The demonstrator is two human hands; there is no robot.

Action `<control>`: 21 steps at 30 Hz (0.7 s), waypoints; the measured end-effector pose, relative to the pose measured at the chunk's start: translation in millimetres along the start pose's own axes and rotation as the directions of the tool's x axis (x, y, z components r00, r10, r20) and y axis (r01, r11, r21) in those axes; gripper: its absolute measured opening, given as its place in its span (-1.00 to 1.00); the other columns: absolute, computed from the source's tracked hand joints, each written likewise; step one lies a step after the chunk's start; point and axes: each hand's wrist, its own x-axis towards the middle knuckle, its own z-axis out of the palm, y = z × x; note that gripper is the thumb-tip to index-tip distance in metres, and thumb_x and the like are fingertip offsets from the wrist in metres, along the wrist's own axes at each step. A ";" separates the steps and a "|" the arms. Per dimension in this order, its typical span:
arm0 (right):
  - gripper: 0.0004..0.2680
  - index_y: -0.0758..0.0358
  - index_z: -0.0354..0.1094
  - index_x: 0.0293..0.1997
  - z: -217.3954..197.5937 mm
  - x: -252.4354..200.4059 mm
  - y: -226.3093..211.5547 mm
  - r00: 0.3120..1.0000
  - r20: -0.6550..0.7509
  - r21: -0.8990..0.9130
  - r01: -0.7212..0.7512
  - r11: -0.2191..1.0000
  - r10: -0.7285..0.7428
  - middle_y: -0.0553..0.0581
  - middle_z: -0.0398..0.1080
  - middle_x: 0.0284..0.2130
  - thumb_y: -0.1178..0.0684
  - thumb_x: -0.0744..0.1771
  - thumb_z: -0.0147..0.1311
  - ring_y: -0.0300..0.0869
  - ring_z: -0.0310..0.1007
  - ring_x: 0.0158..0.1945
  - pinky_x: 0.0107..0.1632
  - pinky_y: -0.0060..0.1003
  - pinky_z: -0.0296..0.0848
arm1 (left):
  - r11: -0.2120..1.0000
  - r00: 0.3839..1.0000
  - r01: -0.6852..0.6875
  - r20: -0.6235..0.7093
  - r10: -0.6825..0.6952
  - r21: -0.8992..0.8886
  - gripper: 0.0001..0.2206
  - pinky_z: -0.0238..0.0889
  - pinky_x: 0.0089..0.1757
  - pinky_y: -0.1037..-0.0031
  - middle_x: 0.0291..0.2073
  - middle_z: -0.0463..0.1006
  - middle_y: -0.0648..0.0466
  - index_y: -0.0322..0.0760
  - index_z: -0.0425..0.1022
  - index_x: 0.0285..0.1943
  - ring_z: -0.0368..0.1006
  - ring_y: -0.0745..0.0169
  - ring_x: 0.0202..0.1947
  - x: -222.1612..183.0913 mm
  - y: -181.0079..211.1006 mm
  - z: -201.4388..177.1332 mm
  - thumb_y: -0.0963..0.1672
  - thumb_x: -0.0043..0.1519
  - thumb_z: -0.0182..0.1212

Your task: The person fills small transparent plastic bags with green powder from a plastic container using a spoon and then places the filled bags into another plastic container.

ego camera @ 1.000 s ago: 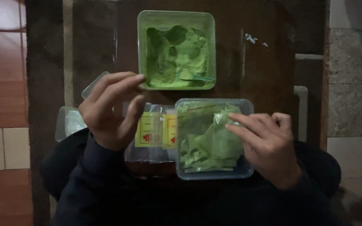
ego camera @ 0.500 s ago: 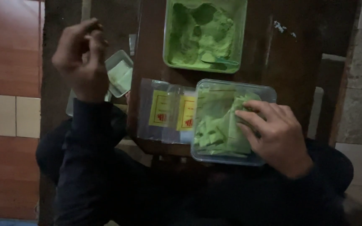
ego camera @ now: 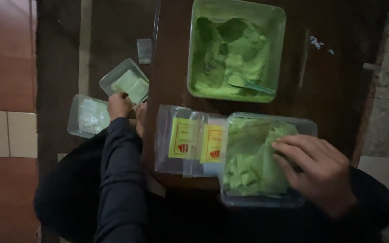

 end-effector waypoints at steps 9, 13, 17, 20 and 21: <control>-0.90 0.09 0.58 -0.14 15.7 6.1 11.8 0.998 0.046 -0.038 -0.050 0.998 0.052 0.00 0.57 -0.21 0.06 0.31 0.30 -0.14 0.55 -0.18 -0.09 -0.25 0.48 | 0.983 0.928 0.086 0.345 -0.138 0.163 -0.61 -0.08 0.33 -0.04 0.62 -0.07 -0.26 -0.26 0.45 0.37 -0.14 -0.22 0.58 5.4 35.0 19.7 -0.06 0.45 -0.10; -0.86 0.08 0.58 -0.12 18.4 2.5 14.3 0.989 0.109 -0.053 -0.096 0.994 0.101 0.00 0.56 -0.18 0.04 0.28 0.33 -0.15 0.55 -0.14 -0.08 -0.26 0.48 | 0.991 0.966 0.094 0.231 -0.113 0.094 -0.64 0.17 0.23 0.05 0.42 0.28 -0.20 -0.34 0.54 0.27 0.25 -0.20 0.36 12.1 21.5 42.1 -0.06 0.40 0.07; -0.85 0.04 0.58 -0.11 21.4 1.1 16.5 0.987 0.108 -0.052 -0.110 0.993 0.115 -0.01 0.55 -0.18 0.00 0.28 0.31 -0.17 0.55 -0.16 -0.07 -0.29 0.48 | 0.993 1.000 0.004 -0.015 -0.003 0.116 -0.88 0.36 -0.07 0.03 -0.08 0.53 -0.17 -0.31 0.56 -0.02 0.46 -0.29 -0.05 19.6 6.5 56.1 -0.21 0.29 0.22; -0.84 0.02 0.56 -0.08 24.8 -4.6 20.4 0.985 0.124 -0.043 -0.116 0.992 0.120 -0.01 0.55 -0.16 -0.02 0.28 0.30 -0.17 0.53 -0.16 -0.08 -0.29 0.46 | 0.996 0.993 0.090 -0.076 -0.089 0.000 -0.84 0.44 -0.16 0.00 -0.20 0.63 -0.24 -0.28 0.47 0.01 0.58 -0.33 -0.16 17.1 21.7 37.4 -0.26 0.28 0.19; -0.83 0.00 0.54 -0.05 27.0 -7.3 22.3 0.985 0.125 -0.034 -0.119 0.992 0.122 -0.02 0.54 -0.16 -0.03 0.29 0.28 -0.15 0.52 -0.16 -0.09 -0.27 0.44 | 0.972 0.974 0.224 -0.013 -0.225 -0.067 -0.72 0.44 -0.12 0.00 -0.13 0.63 -0.26 -0.24 0.45 0.17 0.58 -0.31 -0.12 17.2 31.7 24.4 -0.28 0.29 0.18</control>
